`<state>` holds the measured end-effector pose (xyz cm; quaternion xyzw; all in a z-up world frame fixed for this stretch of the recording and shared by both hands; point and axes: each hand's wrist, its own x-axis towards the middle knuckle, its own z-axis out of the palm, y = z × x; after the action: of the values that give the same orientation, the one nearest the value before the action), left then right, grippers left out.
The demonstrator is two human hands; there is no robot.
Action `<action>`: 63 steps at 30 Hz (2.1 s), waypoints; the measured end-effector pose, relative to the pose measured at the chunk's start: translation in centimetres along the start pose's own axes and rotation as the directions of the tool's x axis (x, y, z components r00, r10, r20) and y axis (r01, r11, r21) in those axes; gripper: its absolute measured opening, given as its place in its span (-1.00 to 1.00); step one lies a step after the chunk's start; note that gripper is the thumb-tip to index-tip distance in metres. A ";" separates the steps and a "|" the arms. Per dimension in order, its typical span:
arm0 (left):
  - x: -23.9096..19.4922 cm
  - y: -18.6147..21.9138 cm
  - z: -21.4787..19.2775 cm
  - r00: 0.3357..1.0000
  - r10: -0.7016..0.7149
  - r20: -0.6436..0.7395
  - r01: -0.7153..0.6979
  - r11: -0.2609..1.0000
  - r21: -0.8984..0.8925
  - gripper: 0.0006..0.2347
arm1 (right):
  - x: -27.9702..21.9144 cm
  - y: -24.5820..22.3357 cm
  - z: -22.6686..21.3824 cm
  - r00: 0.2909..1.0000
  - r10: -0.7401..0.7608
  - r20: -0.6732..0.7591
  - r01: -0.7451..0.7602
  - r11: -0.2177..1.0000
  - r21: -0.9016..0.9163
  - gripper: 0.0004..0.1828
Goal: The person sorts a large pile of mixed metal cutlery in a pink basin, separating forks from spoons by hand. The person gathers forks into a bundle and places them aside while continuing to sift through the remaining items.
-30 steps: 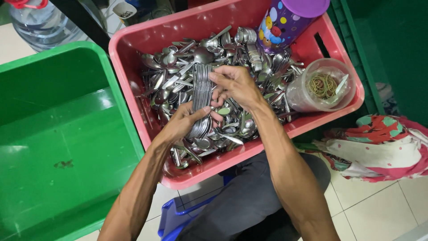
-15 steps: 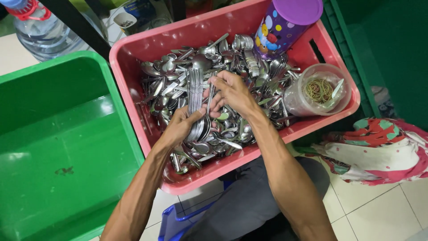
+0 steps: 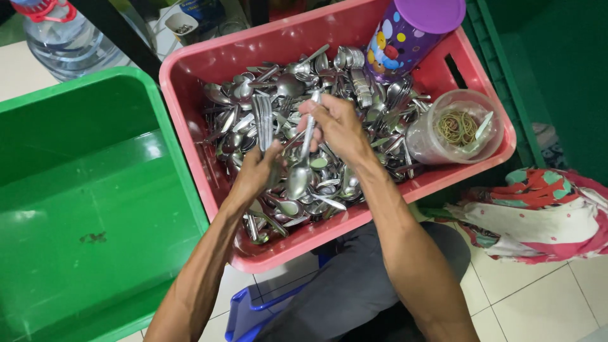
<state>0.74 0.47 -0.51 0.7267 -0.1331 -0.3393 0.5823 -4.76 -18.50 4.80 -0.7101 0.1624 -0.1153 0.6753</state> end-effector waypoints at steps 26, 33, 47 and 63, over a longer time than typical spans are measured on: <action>-2.6 2.8 1.1 0.900 0.095 0.426 -0.036 0.989 -0.144 -0.87 | 1.3 1.1 3.3 0.939 0.282 0.197 -0.340 0.669 0.661 -0.47; -2.2 3.6 1.6 0.801 0.043 0.597 0.088 0.978 -0.189 -0.58 | -0.1 -1.3 2.9 0.923 0.380 0.058 -0.344 0.749 0.566 -0.42; 0.4 -0.2 2.5 0.961 -0.081 0.264 0.227 0.777 -0.588 -0.77 | 0.7 1.0 2.5 0.994 0.104 0.015 -0.093 0.934 -0.345 -0.04; 1.1 1.1 0.0 0.992 -0.117 -0.043 0.046 0.664 -0.747 -0.80 | -3.3 -3.1 3.0 0.865 0.001 0.501 0.351 0.713 -0.607 0.02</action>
<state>1.73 -0.50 0.19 0.4456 0.0752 -0.3577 0.8173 -6.40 -14.40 7.90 -0.9254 -0.0443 0.0611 0.3715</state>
